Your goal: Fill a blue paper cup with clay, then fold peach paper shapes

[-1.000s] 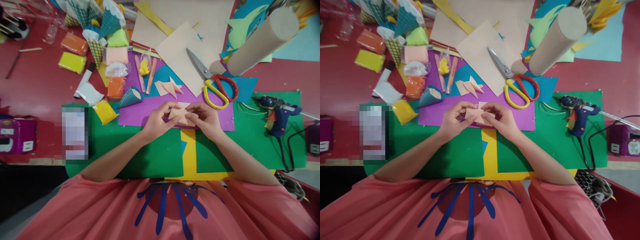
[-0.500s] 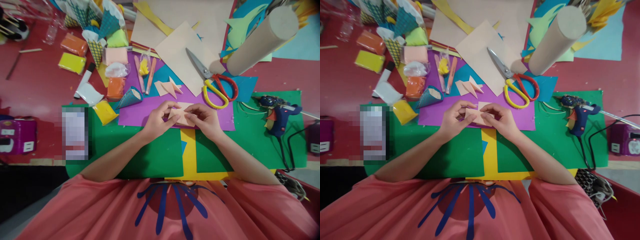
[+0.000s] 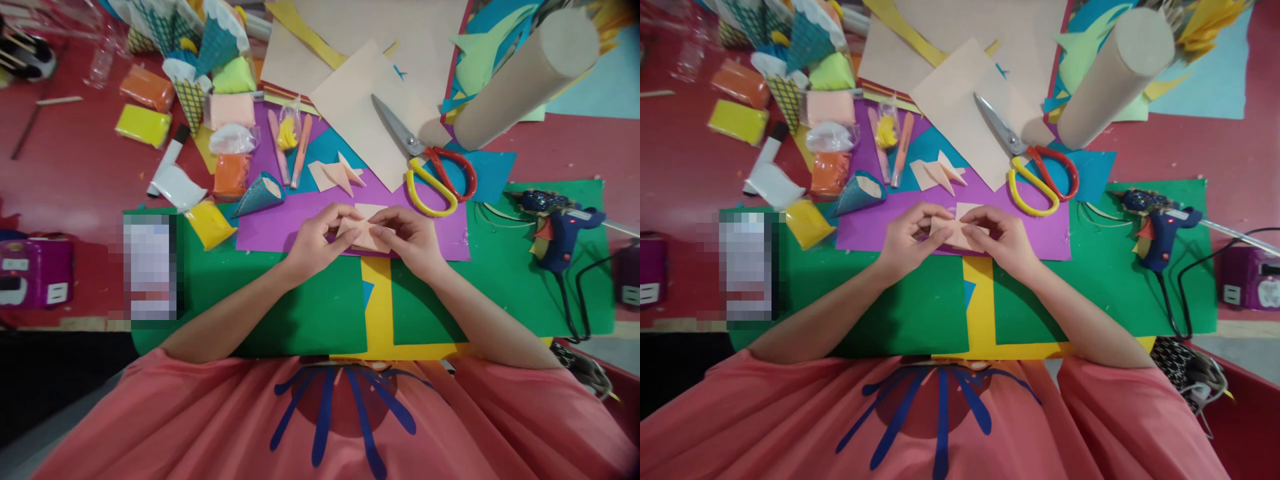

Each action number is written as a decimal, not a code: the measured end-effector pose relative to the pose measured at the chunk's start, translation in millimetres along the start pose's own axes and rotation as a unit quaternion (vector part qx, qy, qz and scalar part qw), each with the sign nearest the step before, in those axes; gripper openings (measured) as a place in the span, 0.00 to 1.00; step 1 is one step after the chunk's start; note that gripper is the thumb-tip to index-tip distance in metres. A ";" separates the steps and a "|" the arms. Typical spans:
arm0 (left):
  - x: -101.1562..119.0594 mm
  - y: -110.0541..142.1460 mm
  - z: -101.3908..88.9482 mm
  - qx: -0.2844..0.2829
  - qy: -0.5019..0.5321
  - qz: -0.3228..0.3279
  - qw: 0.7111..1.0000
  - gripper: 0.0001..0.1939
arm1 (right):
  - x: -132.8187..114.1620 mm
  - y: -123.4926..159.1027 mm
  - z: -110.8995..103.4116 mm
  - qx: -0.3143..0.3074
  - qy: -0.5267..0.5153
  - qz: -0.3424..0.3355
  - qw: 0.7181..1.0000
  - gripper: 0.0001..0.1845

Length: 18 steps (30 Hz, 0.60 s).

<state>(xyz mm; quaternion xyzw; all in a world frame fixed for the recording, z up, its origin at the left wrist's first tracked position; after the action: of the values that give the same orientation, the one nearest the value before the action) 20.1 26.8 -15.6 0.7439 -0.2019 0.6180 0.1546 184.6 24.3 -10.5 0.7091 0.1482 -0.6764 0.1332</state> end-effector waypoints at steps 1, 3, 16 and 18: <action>0.0 0.2 0.2 -0.002 0.001 -0.002 1.000 0.17 | -0.1 -0.2 0.2 -0.002 -0.004 0.002 1.000 0.07; -0.3 0.4 0.7 -0.006 0.002 -0.006 1.000 0.17 | -0.3 -0.6 1.1 -0.013 0.000 0.013 1.000 0.09; -0.7 0.2 2.9 -0.028 -0.010 0.002 1.000 0.17 | 1.6 -0.8 2.8 -0.053 0.024 0.049 0.997 0.13; -0.3 0.1 3.0 -0.030 -0.008 0.003 1.000 0.17 | 1.9 -0.8 2.9 -0.051 0.023 0.049 0.997 0.13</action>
<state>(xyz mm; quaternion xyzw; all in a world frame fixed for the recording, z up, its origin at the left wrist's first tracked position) 22.6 25.3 -16.4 0.7434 -0.2241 0.6058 0.1733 181.8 24.0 -12.5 0.7234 0.1510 -0.6437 0.1990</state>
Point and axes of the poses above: each hand's wrist, its own y-axis away from the middle knuckle, its own z-axis out of the palm, x = y × z, the point moved 4 cm from there along -y, towards the middle knuckle, and after that the axes turned 10 degrees about -x, right-handed, at the moved point
